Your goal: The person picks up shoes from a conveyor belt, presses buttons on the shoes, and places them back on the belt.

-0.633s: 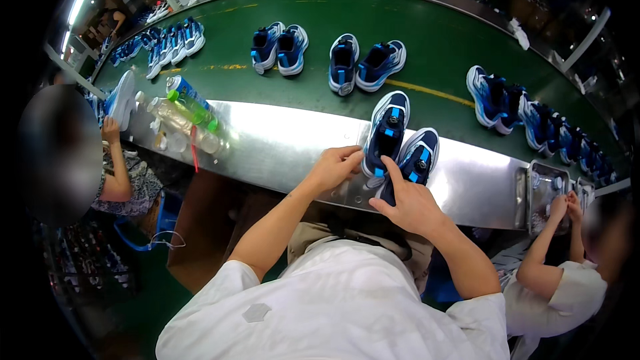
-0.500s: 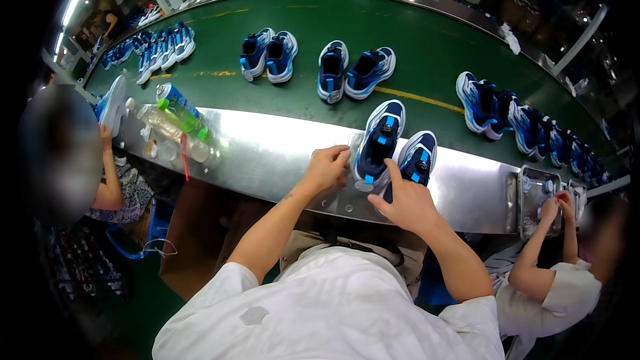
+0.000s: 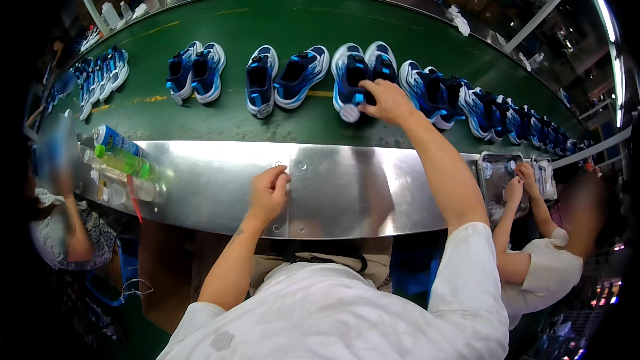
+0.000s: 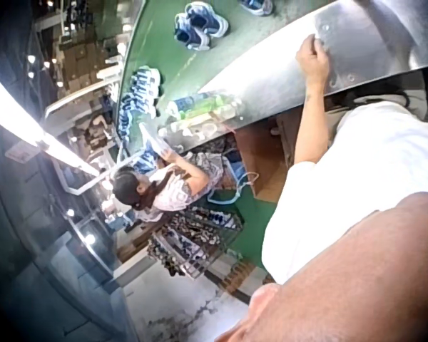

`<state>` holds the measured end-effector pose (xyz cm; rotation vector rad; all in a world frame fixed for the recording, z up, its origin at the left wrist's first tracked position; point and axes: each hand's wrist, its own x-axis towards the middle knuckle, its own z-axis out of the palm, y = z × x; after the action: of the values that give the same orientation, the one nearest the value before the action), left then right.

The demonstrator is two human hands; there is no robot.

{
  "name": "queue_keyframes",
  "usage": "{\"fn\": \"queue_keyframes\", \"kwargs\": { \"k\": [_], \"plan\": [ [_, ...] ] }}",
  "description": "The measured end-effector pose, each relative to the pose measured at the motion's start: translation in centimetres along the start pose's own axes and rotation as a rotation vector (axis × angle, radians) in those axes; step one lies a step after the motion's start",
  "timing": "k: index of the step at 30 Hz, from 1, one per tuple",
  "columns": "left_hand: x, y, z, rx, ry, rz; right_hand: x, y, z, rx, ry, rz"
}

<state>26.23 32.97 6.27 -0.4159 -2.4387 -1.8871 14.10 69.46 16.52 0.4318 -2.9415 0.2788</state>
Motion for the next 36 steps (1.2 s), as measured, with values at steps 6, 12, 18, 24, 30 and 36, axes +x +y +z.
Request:
{"fn": "queue_keyframes", "kwargs": {
  "k": [6,12,18,24,30,36],
  "plan": [
    [-0.7,-0.2,-0.3,0.03,0.033,0.005,0.3,4.7,-4.9,-0.215,-0.083,0.457],
    [-0.4,-0.7,0.6,0.029,0.058,0.023,-8.0,15.5,-2.4,-0.206,-0.358,0.571],
    [-0.1,0.2,0.5,0.111,0.045,0.055,-8.2,6.4,-4.5,-0.077,-0.26,0.463],
    [0.2,1.6,0.7,0.14,0.008,0.131,-15.9,-11.4,-5.8,0.061,-0.389,0.237],
    [-2.4,9.7,5.2,0.5,-0.166,0.138,-23.5,-16.5,-4.3,0.082,-0.301,0.148],
    [-2.6,7.9,3.6,0.404,-0.236,0.017,-24.3,-14.2,-6.3,-0.174,-0.322,0.21]
  ]
}}
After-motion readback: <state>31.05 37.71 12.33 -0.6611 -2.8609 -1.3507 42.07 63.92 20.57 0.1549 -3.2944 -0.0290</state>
